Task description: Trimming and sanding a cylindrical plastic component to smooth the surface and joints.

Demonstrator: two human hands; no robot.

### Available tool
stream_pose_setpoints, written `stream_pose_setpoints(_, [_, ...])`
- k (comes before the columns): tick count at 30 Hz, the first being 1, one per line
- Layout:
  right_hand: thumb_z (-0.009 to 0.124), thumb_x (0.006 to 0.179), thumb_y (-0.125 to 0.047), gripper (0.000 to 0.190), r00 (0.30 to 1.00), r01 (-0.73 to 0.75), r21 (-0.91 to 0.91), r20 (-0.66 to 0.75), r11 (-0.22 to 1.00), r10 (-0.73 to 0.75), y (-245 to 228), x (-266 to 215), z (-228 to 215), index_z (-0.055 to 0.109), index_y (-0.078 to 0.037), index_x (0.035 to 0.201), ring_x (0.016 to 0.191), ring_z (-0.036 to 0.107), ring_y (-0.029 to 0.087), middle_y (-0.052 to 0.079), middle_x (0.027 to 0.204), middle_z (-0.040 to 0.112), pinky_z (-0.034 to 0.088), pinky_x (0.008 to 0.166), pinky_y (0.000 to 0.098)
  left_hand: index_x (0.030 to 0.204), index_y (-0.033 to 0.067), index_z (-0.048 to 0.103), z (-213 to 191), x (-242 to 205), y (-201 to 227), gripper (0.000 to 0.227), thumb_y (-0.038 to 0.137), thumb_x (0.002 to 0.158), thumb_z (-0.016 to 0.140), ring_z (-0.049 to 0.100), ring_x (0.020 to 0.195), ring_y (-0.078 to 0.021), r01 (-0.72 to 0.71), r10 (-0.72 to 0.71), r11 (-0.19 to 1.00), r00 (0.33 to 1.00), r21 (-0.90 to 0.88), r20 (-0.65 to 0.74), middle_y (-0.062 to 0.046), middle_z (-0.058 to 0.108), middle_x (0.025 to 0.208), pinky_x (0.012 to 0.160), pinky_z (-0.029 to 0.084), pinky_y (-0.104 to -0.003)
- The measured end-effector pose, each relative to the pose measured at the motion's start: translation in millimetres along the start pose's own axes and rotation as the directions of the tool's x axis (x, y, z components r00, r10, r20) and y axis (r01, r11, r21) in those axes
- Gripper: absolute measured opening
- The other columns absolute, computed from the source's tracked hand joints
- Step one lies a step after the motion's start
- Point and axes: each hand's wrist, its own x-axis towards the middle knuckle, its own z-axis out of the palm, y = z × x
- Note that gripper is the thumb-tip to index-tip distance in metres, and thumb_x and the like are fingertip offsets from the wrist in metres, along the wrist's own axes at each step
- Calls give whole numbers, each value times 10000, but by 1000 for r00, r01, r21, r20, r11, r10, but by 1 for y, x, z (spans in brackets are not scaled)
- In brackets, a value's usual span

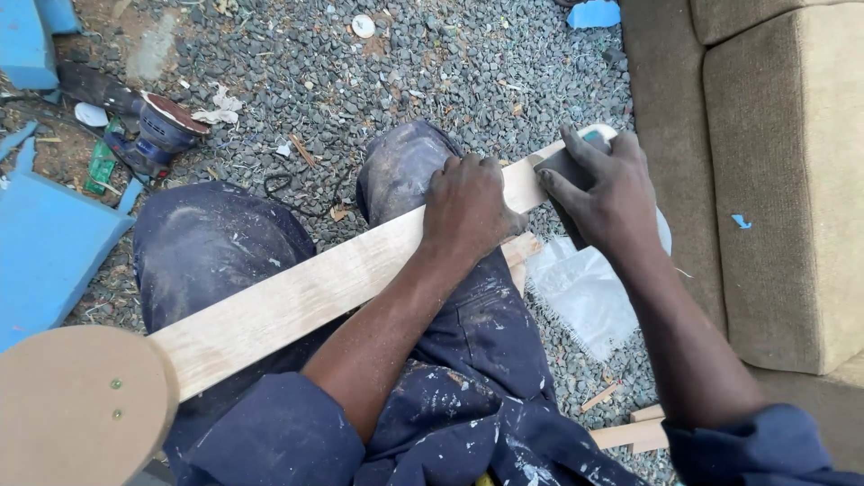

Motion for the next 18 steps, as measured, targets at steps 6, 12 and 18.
stream_pose_setpoints(6, [806,939,-409,500,993,-90,-61,-78,994,85,-34,19,8,708,-261,1406,971,597,345,165,1041,520,545,777,473,1060,29,641,19,-6,13,554,393,714,874,614,921,-299,69,23,942,963,327,-269,-121,596,918,765,489,-451])
stream_pose_setpoints(12, [818,887,-371,480,997,25,-231,-61,973,-40,-19,76,38,752,-191,1328,998,590,387,168,1090,484,559,766,525,1017,55,610,21,-13,19,457,330,734,840,570,870,-262,10,106,928,951,373,-290,-76,547,881,712,439,-420])
stream_pose_setpoints(18, [845,960,-298,540,954,192,-28,-231,981,-193,-15,5,19,687,-177,1462,926,569,355,183,1041,459,552,729,472,1066,28,615,18,-4,6,598,369,669,906,595,934,-312,-56,108,962,977,266,-185,-119,575,925,747,478,-452])
